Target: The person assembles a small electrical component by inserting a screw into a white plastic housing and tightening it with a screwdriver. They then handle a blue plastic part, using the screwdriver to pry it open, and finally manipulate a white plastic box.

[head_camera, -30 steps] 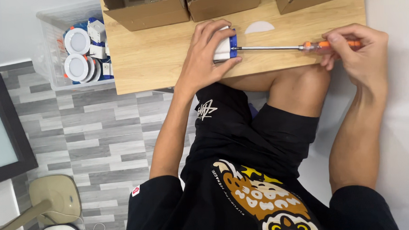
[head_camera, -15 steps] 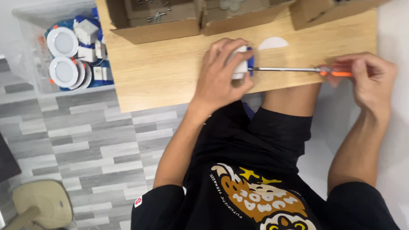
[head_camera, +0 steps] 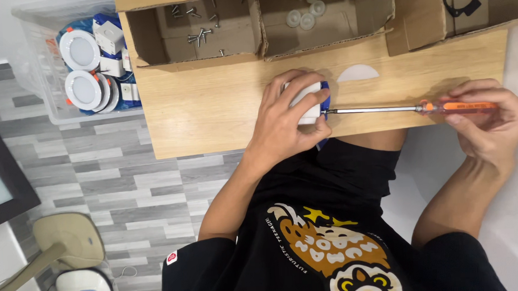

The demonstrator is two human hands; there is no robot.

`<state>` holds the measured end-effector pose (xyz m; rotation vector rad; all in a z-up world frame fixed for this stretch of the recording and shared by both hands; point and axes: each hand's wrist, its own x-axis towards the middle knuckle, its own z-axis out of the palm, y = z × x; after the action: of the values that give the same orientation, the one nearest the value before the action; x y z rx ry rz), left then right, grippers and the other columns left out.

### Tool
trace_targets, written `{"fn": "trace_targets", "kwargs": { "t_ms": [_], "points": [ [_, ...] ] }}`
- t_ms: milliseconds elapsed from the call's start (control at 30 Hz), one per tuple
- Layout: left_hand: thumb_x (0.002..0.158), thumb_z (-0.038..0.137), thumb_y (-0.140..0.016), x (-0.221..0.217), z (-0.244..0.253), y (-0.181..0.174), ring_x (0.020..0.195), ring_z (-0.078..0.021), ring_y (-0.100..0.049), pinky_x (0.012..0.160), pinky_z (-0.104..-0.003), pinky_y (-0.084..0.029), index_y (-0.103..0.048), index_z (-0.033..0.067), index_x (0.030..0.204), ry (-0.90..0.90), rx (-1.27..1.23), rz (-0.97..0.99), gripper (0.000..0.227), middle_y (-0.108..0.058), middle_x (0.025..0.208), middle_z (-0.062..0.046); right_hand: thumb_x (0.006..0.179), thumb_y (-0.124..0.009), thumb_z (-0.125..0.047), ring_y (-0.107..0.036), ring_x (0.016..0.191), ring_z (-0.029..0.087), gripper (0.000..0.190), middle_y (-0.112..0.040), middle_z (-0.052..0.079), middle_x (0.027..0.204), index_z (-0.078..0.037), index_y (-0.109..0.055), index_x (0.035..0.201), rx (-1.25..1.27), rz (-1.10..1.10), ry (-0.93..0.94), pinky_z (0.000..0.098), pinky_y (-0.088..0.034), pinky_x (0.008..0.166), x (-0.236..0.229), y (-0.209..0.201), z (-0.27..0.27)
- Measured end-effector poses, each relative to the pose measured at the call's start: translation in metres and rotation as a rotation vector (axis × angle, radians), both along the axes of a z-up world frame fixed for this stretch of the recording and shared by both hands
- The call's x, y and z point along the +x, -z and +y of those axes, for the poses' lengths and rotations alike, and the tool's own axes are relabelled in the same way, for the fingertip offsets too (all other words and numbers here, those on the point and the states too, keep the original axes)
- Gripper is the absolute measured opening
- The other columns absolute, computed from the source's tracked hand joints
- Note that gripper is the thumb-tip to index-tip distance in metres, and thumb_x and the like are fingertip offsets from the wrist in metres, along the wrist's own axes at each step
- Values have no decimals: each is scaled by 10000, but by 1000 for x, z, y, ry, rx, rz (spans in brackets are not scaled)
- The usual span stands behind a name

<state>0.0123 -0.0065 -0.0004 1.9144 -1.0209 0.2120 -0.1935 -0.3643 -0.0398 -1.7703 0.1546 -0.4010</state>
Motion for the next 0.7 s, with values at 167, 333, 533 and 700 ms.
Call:
{"fn": "trace_targets", "kwargs": {
  "t_ms": [167, 333, 533, 700],
  "points": [
    [929, 156, -704, 2, -3, -3, 1215, -350, -641, 1032, -486, -563, -721, 81, 1133, 15, 8, 8, 218, -705, 1316, -93, 1172, -563, -225, -714, 1014, 436, 456, -662, 378, 1191, 212, -607, 1295, -86, 132, -36, 433, -617, 849, 10, -18, 12],
    [940, 157, -804, 0, -3, -4, 1227, -352, -635, 1040, -491, -563, -724, 82, 1141, 13, 20, 6, 229, -714, 1304, -100, 1083, -639, -219, -718, 804, 390, 391, -662, 351, 1129, 152, -588, 1195, 35, 35, -52, 349, -628, 636, 0, 4, -4],
    [976, 305, -856, 1, -2, 15, 1346, -324, -618, 1170, -545, -502, -736, 186, 1175, 13, 4, -104, 261, -723, 1389, -37, 1081, -735, -234, -737, 1147, 356, 326, -676, 290, 1286, 36, -625, 1228, 29, -7, 3, 401, -653, 1059, -20, 35, -28],
    [976, 196, -908, 5, 9, 18, 1254, -279, -655, 1092, -447, -453, -805, 195, 1156, 41, -126, -262, 208, -779, 1265, 3, 1042, -777, -304, -724, 1149, 304, 358, -670, 261, 1315, -39, -619, 1224, 70, -47, 48, 359, -639, 1059, -31, 47, -31]
  ]
}}
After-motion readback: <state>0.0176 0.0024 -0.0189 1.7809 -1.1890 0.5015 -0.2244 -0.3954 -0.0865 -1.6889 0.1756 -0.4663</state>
